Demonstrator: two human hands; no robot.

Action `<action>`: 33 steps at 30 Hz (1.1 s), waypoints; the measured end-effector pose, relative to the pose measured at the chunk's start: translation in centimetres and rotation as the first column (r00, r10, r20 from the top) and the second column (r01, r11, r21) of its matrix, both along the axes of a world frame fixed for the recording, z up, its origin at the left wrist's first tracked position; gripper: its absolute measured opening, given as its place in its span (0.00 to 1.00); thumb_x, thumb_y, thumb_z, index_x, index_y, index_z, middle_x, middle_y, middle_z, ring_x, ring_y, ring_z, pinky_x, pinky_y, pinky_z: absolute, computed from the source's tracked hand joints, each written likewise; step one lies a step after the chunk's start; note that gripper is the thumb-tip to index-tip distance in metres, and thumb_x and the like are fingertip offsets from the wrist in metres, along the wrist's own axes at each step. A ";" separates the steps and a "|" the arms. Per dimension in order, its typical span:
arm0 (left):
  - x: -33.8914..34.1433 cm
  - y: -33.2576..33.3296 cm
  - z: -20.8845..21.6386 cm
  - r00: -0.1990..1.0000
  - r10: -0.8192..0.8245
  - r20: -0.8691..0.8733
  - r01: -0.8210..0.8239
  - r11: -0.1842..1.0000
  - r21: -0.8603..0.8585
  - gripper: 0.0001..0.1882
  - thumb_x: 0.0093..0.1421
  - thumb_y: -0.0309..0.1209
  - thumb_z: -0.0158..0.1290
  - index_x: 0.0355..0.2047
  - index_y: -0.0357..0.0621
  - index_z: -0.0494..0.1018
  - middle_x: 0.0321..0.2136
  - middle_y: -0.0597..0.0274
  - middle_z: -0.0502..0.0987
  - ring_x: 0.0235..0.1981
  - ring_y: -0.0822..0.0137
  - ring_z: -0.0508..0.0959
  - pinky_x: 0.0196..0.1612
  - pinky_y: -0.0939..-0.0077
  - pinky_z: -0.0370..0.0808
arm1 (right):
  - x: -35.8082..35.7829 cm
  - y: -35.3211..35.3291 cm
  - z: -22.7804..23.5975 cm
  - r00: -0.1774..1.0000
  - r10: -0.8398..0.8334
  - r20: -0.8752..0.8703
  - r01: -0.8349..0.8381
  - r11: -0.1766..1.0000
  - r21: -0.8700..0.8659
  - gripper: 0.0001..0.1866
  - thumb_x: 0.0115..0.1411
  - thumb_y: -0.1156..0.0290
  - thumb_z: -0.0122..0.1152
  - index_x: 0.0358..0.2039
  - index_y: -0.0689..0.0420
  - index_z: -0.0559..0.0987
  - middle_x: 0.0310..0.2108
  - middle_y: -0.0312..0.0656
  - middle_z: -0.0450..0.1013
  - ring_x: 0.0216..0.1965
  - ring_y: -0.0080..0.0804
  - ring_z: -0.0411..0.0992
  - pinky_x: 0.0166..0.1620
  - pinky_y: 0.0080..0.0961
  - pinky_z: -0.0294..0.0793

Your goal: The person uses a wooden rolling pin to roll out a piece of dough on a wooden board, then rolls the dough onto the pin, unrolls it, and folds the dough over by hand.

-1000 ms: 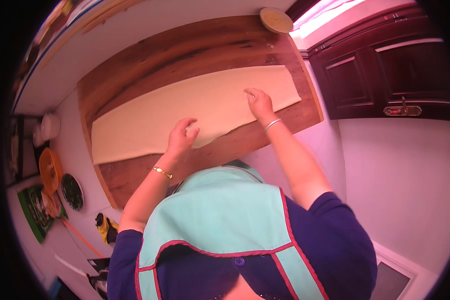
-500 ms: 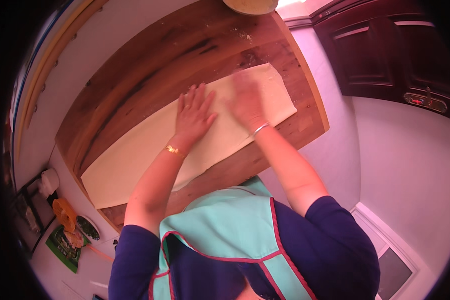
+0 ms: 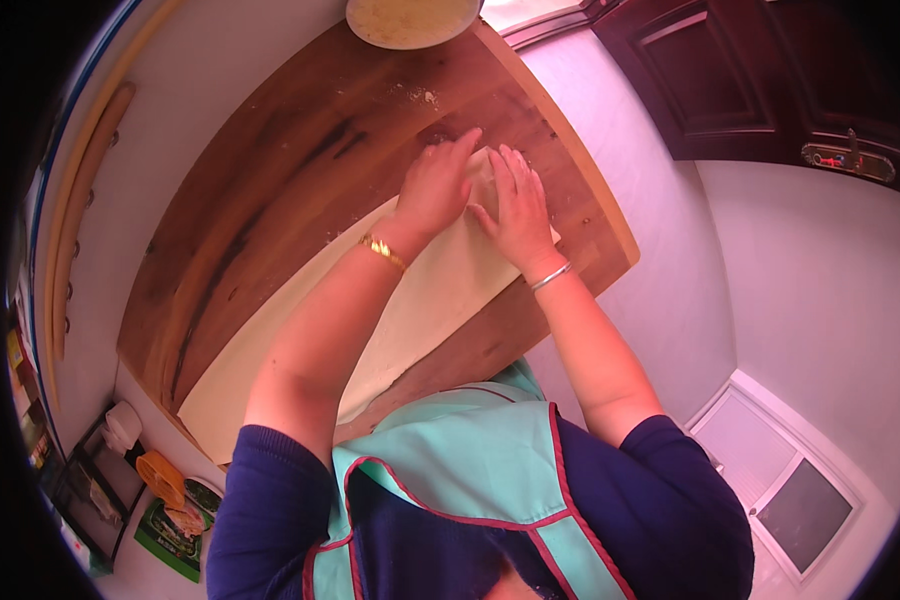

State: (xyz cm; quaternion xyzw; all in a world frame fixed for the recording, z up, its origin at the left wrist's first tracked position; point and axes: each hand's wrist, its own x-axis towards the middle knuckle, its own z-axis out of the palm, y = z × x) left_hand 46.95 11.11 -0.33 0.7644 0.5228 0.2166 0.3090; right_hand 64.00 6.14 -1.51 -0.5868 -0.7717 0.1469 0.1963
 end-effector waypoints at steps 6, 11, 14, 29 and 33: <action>-1.3 -1.4 5.3 0.985 -0.174 0.013 0.174 0.983 -0.060 0.07 0.47 0.23 0.56 0.30 0.44 0.78 0.31 0.58 0.78 0.35 0.52 0.76 0.42 0.58 0.73 | 1.8 0.6 6.4 0.995 0.078 -0.057 -0.085 0.986 -0.140 0.30 0.50 0.71 0.67 0.55 0.55 0.70 0.49 0.48 0.70 0.53 0.46 0.67 0.54 0.38 0.68; -10.9 -10.6 4.9 0.974 -0.157 0.165 0.143 0.985 0.094 0.07 0.46 0.22 0.57 0.28 0.44 0.78 0.28 0.60 0.78 0.37 0.56 0.76 0.42 0.61 0.72 | -2.1 -6.4 10.0 0.947 0.310 -0.084 -0.319 0.883 -0.344 0.14 0.49 0.75 0.64 0.39 0.58 0.77 0.31 0.47 0.74 0.37 0.46 0.73 0.41 0.36 0.73; -19.8 -17.6 4.6 0.989 -0.017 0.144 0.008 0.998 0.064 0.10 0.40 0.20 0.60 0.26 0.45 0.77 0.29 0.62 0.79 0.37 0.56 0.76 0.40 0.63 0.72 | -11.6 -12.4 9.2 0.828 0.475 -0.298 -0.560 0.680 -0.473 0.11 0.53 0.71 0.61 0.36 0.61 0.75 0.30 0.51 0.73 0.35 0.52 0.72 0.39 0.40 0.72; -56.2 -42.3 3.1 0.803 0.567 -0.184 -0.539 0.823 0.181 0.17 0.42 0.11 0.52 0.32 0.43 0.77 0.38 0.56 0.79 0.41 0.54 0.79 0.43 0.67 0.76 | -56.5 -31.5 1.7 0.678 0.180 -0.713 -0.731 0.266 -0.628 0.16 0.54 0.66 0.63 0.40 0.63 0.76 0.34 0.52 0.77 0.39 0.46 0.76 0.44 0.35 0.73; -58.3 -43.4 2.4 0.682 0.732 0.005 -0.719 0.668 0.191 0.16 0.52 0.14 0.51 0.41 0.42 0.75 0.42 0.56 0.77 0.41 0.57 0.79 0.44 0.70 0.76 | -58.6 -33.5 1.9 0.567 0.004 -0.824 -0.791 0.284 -0.542 0.18 0.54 0.67 0.63 0.44 0.63 0.76 0.41 0.52 0.76 0.41 0.42 0.76 0.47 0.33 0.74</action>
